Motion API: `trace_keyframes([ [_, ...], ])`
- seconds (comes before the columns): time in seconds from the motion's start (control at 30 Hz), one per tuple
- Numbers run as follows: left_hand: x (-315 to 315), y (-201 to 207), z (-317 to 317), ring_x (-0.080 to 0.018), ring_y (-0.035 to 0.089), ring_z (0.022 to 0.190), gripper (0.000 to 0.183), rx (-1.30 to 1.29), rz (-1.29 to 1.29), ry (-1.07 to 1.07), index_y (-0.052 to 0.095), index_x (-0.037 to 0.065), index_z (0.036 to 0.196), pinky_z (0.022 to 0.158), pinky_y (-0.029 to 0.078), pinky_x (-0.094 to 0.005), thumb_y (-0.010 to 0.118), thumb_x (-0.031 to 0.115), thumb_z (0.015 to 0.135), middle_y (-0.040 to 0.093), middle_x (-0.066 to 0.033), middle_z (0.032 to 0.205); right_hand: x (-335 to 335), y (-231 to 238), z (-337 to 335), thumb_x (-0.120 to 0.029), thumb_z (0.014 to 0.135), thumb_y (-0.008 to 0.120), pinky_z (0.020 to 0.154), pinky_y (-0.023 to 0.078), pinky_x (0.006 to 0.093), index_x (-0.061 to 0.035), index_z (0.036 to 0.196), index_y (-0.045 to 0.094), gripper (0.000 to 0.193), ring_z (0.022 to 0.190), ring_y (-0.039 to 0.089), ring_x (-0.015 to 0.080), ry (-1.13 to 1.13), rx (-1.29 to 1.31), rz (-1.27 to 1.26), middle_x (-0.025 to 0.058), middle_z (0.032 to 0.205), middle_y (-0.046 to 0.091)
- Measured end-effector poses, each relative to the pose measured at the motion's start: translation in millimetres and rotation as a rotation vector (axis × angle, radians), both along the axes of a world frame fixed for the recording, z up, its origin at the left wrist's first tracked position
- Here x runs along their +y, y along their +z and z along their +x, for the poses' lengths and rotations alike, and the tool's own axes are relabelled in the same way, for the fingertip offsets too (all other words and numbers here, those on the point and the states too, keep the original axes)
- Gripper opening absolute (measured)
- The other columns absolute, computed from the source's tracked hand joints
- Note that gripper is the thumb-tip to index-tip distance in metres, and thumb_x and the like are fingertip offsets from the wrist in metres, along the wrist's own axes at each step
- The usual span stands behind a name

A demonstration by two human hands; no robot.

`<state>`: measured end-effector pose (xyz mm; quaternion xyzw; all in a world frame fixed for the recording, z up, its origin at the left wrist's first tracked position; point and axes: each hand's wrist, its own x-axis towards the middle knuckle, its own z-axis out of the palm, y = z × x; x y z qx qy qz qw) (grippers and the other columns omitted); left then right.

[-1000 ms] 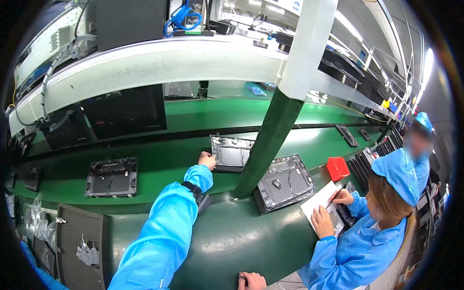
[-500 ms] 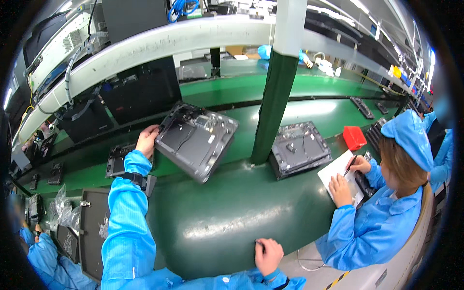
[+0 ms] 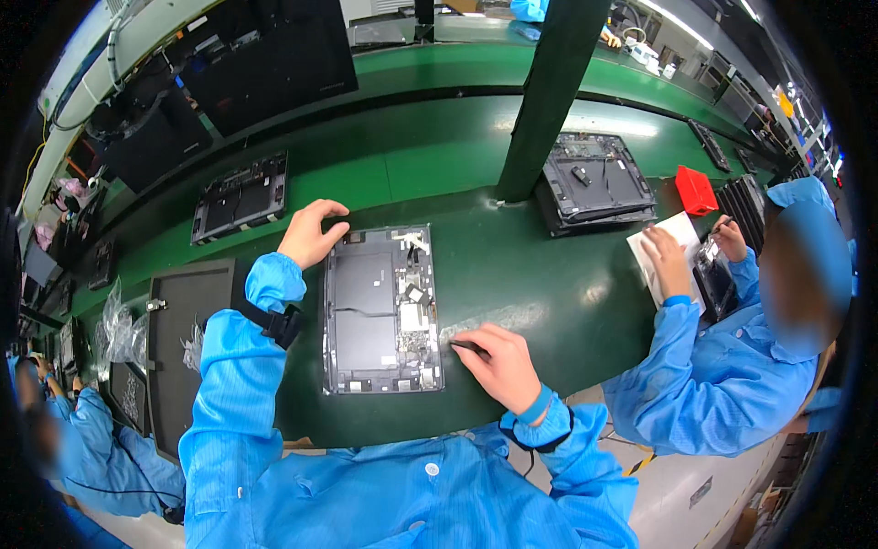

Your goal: Assembling the internal components and connecting cables of a tablet or portable computer on a factory production line.

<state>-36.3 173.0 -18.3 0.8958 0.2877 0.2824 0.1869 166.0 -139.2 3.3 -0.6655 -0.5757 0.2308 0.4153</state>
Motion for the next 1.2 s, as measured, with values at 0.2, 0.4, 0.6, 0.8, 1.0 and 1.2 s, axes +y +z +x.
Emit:
trace_keyframes([
  [0.2,-114,30,-4,-0.0209,0.065,0.072,0.011,-0.042,-0.317,-0.005,0.071,0.001,0.090,0.066,0.052,-0.0318,0.069,0.010,0.084,0.070,-0.0115,0.083,19,-17,-17,-0.013,0.078,0.073,0.061,0.052,0.0355,-0.0066,0.090,0.073,0.014,0.064,0.063,0.0239,0.114,-0.081,-0.066,0.0088,0.073,0.062],
  [0.4,-167,17,-22,-0.0210,0.064,0.066,0.009,0.055,-0.482,-0.003,0.071,0.002,0.089,0.062,0.051,-0.0334,0.071,0.008,0.083,0.068,-0.0110,0.080,18,-34,-34,-0.013,0.072,0.075,0.060,0.052,0.0351,-0.0103,0.087,0.074,0.015,0.065,0.065,0.0219,0.039,-0.085,-0.106,0.0058,0.074,0.065],
  [0.6,-195,18,-33,-0.0222,0.062,0.068,0.008,0.066,-0.467,-0.024,0.070,0.002,0.088,0.062,0.050,-0.0341,0.072,0.008,0.082,0.065,-0.0097,0.077,16,-33,-35,-0.010,0.071,0.073,0.060,0.053,0.0354,-0.0105,0.086,0.070,0.016,0.067,0.066,0.0249,0.040,-0.099,-0.134,0.0070,0.078,0.067],
  [0.8,-200,16,-28,-0.0241,0.062,0.071,0.006,0.010,-0.378,-0.031,0.070,0.002,0.087,0.064,0.050,-0.0354,0.072,0.006,0.082,0.063,-0.0096,0.078,18,-35,-35,-0.008,0.071,0.073,0.059,0.053,0.0350,-0.0092,0.087,0.069,0.016,0.065,0.066,0.0252,0.079,-0.039,-0.101,0.0070,0.078,0.067],
  [1.0,-198,10,-28,-0.0249,0.061,0.070,0.007,0.022,-0.381,-0.024,0.069,0.002,0.086,0.064,0.050,-0.0357,0.072,0.006,0.082,0.064,-0.0101,0.078,15,-35,-39,-0.009,0.074,0.075,0.056,0.052,0.0335,-0.0078,0.087,0.072,0.014,0.061,0.065,0.0236,-0.005,-0.011,-0.103,0.0068,0.076,0.066],
  [1.2,-197,12,-28,-0.0254,0.061,0.070,0.006,0.024,-0.411,-0.016,0.069,0.002,0.086,0.064,0.050,-0.0360,0.071,0.007,0.082,0.063,-0.0103,0.078,16,-34,-44,-0.010,0.077,0.075,0.055,0.050,0.0348,-0.0075,0.087,0.071,0.011,0.060,0.064,0.0247,-0.027,-0.071,-0.045,0.0079,0.075,0.064],
])
